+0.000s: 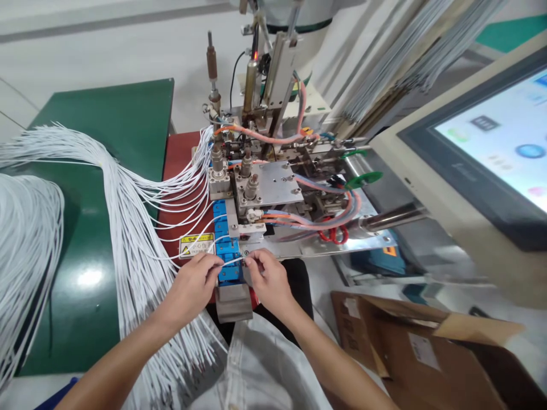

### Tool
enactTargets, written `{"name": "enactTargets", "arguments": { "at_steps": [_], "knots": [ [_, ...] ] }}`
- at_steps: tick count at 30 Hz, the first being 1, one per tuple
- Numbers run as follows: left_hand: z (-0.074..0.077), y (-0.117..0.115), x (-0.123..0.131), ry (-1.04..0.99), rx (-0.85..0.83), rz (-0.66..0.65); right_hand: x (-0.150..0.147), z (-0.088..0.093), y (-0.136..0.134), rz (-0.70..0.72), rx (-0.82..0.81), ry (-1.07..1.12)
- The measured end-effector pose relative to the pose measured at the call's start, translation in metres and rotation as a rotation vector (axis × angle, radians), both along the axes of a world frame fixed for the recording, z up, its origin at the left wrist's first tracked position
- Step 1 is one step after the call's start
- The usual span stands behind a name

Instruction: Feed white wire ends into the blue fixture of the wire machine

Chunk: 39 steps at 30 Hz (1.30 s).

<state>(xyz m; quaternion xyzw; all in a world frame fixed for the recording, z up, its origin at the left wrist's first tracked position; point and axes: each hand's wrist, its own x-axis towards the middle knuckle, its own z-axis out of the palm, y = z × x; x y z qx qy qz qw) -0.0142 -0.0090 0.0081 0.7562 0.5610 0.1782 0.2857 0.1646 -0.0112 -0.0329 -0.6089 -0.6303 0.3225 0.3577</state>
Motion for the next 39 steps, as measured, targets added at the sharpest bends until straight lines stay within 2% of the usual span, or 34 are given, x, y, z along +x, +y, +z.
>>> {"name": "enactTargets", "arguments": {
  "at_steps": [4,12,16,20,29,39],
  "knots": [
    [-0.006,0.002,0.001,0.063,0.052,-0.001,-0.002,-0.001,0.0,0.017,-0.046,-0.026],
    [-0.006,0.003,0.004,0.148,0.103,-0.027,0.002,-0.005,0.012,0.078,-0.189,0.12],
    [-0.011,0.002,0.002,0.103,0.118,-0.04,0.009,-0.005,0.017,0.151,-0.136,0.148],
    [-0.013,0.001,0.001,0.077,0.126,-0.041,0.008,-0.004,0.017,0.101,-0.066,0.151],
    [-0.013,-0.001,0.002,0.067,0.126,-0.03,0.001,-0.011,0.01,0.013,-0.162,0.284],
    [-0.012,-0.002,0.003,0.054,0.112,-0.031,0.001,-0.006,0.008,0.067,0.104,0.105]
  ]
}}
